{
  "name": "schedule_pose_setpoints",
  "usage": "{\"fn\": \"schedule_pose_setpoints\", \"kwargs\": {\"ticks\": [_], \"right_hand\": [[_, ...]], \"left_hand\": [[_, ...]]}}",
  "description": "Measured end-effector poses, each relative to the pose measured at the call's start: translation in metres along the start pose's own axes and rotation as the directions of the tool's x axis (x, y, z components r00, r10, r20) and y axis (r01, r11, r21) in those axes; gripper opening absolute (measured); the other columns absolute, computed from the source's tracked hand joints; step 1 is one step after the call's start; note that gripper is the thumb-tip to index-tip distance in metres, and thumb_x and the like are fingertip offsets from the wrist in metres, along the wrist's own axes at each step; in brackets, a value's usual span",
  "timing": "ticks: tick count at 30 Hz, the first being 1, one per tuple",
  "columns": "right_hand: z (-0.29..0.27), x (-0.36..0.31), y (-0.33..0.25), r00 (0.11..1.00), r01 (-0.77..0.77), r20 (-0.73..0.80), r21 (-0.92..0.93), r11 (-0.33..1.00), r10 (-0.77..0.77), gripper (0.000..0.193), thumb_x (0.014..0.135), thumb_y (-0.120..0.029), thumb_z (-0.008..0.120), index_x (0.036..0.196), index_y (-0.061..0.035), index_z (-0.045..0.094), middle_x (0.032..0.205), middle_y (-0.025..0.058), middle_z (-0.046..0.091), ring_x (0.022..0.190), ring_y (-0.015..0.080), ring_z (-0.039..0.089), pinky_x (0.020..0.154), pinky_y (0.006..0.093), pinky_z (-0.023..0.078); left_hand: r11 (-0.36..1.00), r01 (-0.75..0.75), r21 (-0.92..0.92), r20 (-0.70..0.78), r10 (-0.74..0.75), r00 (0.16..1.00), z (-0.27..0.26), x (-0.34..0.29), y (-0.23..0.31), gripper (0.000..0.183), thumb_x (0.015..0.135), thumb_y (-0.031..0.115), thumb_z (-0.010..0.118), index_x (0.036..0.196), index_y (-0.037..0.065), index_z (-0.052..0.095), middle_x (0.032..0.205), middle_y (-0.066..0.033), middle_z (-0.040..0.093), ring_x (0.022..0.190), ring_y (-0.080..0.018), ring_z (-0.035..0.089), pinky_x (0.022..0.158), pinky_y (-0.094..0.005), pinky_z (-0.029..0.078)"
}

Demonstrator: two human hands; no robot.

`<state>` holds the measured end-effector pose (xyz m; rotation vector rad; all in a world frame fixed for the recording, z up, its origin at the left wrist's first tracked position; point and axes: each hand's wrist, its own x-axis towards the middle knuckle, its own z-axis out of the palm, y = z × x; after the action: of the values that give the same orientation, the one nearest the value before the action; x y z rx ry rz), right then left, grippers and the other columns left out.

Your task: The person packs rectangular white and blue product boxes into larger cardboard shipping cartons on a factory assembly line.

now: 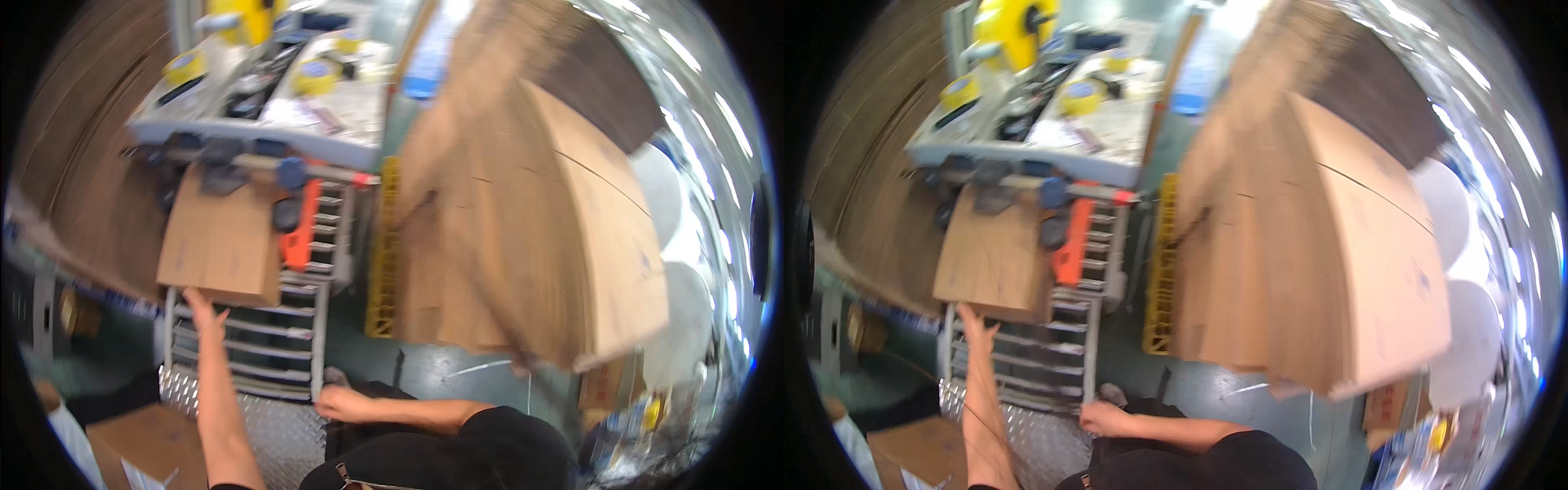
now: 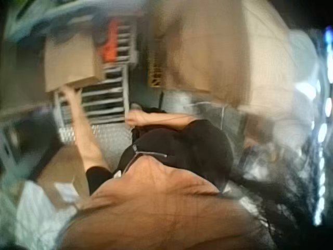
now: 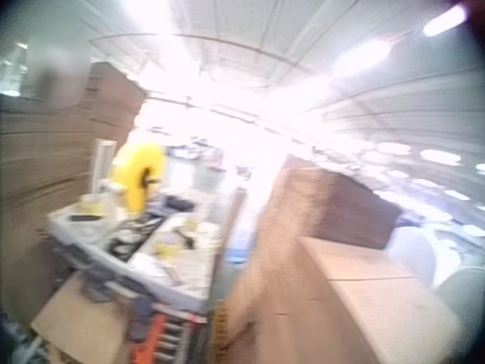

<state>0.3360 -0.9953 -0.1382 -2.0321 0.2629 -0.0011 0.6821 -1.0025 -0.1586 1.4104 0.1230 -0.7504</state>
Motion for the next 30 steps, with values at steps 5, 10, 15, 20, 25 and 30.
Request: {"fn": "schedule_pose_setpoints", "kwargs": {"ticks": [5, 10, 15, 20, 25, 30], "right_hand": [[-0.169, -0.123, -0.147, 0.981, -0.127, -0.195, -0.557, 0.820, 0.020, 0.007, 0.076, -0.016, 0.061, 0.078, -0.0104, 0.065, 0.079, 0.0069, 0.063, 0.078, 0.0255, 0.061, 0.068, 0.0378, 0.049], [-0.301, -0.241, -0.215, 0.758, -0.569, -0.566, -0.817, 0.094, -0.326, 0.058, 0.074, -0.039, 0.067, 0.125, -0.0136, 0.052, 0.121, 0.0187, 0.050, 0.112, 0.0309, 0.048, 0.090, 0.0414, 0.042], [-0.297, -0.282, -0.195, 0.838, -0.447, -0.428, -0.894, 0.025, -0.340, 0.047, 0.079, -0.035, 0.064, 0.115, -0.0079, 0.053, 0.110, 0.0173, 0.054, 0.106, 0.0299, 0.052, 0.086, 0.0362, 0.047], [-0.216, -0.307, -0.213, 0.803, -0.301, -0.230, -0.953, -0.041, -0.550, 0.019, 0.077, -0.015, 0.060, 0.093, -0.0057, 0.055, 0.087, 0.0104, 0.056, 0.081, 0.0223, 0.057, 0.070, 0.0319, 0.048], [0.000, -0.224, -0.228, 0.782, 0.296, -0.038, -0.855, 0.425, -0.622, 0.024, 0.076, -0.017, 0.061, 0.097, -0.0075, 0.058, 0.103, 0.0118, 0.058, 0.098, 0.0246, 0.055, 0.077, 0.0343, 0.046], [-0.027, -0.209, -0.242, 0.774, 0.091, -0.301, -0.818, 0.568, -0.557, 0.064, 0.075, -0.030, 0.067, 0.128, -0.0045, 0.042, 0.139, 0.0182, 0.035, 0.129, 0.0330, 0.034, 0.104, 0.0492, 0.028]], "left_hand": [[0.479, -0.374, 0.794, 0.310, 0.210, 0.927, -0.209, -0.008, -0.182, 0.043, 0.094, 0.033, 0.041, 0.123, 0.002, 0.047, 0.106, -0.0144, 0.057, 0.099, -0.0270, 0.053, 0.086, -0.0426, 0.041], [0.656, -0.244, 0.714, 0.504, -0.240, 0.830, -0.239, -0.219, -0.303, 0.020, 0.088, 0.023, 0.049, 0.086, 0.007, 0.062, 0.080, -0.0122, 0.063, 0.068, -0.0255, 0.059, 0.060, -0.0373, 0.048], [0.801, 0.060, 0.596, 0.489, -0.421, 0.764, -0.223, -0.301, -0.298, 0.026, 0.090, 0.024, 0.050, 0.107, 0.008, 0.062, 0.088, -0.0082, 0.065, 0.070, -0.0170, 0.061, 0.062, -0.0270, 0.049], [0.959, -0.019, 0.281, 0.735, -0.203, 0.647, -0.104, -0.394, -0.140, 0.031, 0.093, 0.026, 0.046, 0.110, 0.003, 0.058, 0.091, -0.0097, 0.065, 0.076, -0.0183, 0.063, 0.068, -0.0259, 0.050], [0.958, 0.244, -0.148, 0.855, 0.000, 0.518, 0.003, -0.450, 0.002, 0.027, 0.091, 0.015, 0.051, 0.113, -0.001, 0.054, 0.102, -0.0107, 0.063, 0.091, -0.0198, 0.061, 0.078, -0.0332, 0.050], [0.895, -0.386, -0.225, 0.514, 0.446, 0.733, -0.083, -0.452, 0.035, 0.034, 0.084, 0.000, 0.053, 0.118, -0.005, 0.051, 0.113, -0.0114, 0.059, 0.101, -0.0196, 0.057, 0.088, -0.0328, 0.045]]}}
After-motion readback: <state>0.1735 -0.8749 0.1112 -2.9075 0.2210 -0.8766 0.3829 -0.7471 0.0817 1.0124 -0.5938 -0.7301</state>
